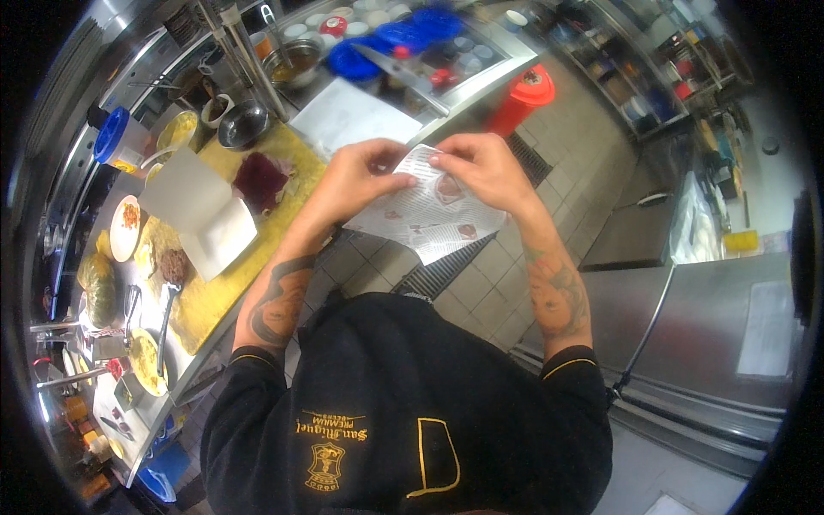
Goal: The person prepares a food item by placing cooked meat into a paper container, adding sauce, and topping it with mashed potatoes. They handle the container, utensils, and food items on a stainless steel countertop.
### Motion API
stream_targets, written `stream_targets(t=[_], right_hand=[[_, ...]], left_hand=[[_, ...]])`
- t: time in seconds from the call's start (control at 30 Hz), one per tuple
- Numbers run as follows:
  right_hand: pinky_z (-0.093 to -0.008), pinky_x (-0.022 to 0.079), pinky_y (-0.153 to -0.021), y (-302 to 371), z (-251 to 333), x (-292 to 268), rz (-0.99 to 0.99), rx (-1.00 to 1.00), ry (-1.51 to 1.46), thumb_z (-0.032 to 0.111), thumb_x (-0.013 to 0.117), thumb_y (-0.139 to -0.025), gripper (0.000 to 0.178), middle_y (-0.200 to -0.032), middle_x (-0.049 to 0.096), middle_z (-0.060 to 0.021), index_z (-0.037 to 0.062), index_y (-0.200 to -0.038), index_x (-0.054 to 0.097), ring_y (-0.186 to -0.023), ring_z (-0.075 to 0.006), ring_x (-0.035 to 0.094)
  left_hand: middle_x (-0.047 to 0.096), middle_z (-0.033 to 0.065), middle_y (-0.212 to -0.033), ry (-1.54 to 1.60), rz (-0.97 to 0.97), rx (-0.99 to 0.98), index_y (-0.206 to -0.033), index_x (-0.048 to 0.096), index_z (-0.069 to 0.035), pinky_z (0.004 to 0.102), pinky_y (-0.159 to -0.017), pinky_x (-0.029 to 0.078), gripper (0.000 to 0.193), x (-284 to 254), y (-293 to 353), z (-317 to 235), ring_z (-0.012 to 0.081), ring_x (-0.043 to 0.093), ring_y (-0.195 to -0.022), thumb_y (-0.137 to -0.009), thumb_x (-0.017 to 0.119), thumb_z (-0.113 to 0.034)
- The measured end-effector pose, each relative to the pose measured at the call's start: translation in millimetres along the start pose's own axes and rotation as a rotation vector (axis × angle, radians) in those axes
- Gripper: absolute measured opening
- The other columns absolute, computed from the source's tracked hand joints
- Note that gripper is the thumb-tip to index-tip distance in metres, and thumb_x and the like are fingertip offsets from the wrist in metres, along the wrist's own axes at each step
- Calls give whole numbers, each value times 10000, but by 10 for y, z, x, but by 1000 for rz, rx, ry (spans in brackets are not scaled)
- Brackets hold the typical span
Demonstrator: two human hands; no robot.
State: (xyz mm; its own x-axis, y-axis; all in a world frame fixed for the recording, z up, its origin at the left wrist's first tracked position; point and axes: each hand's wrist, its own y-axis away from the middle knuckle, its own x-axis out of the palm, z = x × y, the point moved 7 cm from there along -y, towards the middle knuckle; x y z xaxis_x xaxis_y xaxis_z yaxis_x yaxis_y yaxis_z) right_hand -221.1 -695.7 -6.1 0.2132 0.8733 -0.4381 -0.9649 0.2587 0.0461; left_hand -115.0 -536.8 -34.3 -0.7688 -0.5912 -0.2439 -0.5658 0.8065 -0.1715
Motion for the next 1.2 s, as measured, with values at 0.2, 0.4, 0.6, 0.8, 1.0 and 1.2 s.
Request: stream_targets(t=[0.2,0.4,0.6,0.8,1.0,1.2], right_hand=[[-324,551,-685,50,67,6,-6,-24,-11,203,722,-947,262,-835,765,-121,-32,-1049,773,-756,-155,718],[-362,537,-714,187,-125,-244,2,-52,219,325,739,-926,356,-805,754,-151,-19,-1007,784,-762,-194,715],[-308,575,-750,599,-941,-827,-13,170,-73,217,707,-983,263,-874,771,-101,-32,-1044,762,-787,-151,728],[-351,583,-811,355,-550,-803,-260,-149,77,230,751,-954,287,-1035,764,-130,-9,-1113,745,-911,-206,736],[-427,499,-897,-145,231,76,-214,-729,422,266,759,-897,240,-1060,730,-97,79,-1047,749,-1022,-296,681],[-399,492,-875,-248,-305,-165,-89,-693,572,190,712,-928,103,-921,727,-67,95,-933,752,-950,-264,689]], left_hand=[[785,69,-883,-92,20,-42,-1046,806,-25,287,-702,547,214,97,-219,-220,107,686,-805,-903,808,-184],[793,65,-910,-180,-64,80,-1025,816,-40,277,-756,540,158,-530,-313,-309,100,678,-810,-929,777,-160],[767,17,-873,-146,-170,6,-1022,809,-38,250,-734,517,160,-1319,-423,-195,74,656,-787,-943,779,-174],[776,53,-885,-457,-184,127,-1009,804,-32,275,-707,535,154,-819,-431,-508,113,681,-772,-925,786,-160],[776,91,-911,-609,-13,287,-975,789,-44,325,-719,545,113,-190,-221,-561,207,735,-814,-872,801,-87],[760,84,-919,-524,-202,226,-976,763,-17,308,-696,544,72,-919,87,-237,143,709,-819,-905,757,-11]])
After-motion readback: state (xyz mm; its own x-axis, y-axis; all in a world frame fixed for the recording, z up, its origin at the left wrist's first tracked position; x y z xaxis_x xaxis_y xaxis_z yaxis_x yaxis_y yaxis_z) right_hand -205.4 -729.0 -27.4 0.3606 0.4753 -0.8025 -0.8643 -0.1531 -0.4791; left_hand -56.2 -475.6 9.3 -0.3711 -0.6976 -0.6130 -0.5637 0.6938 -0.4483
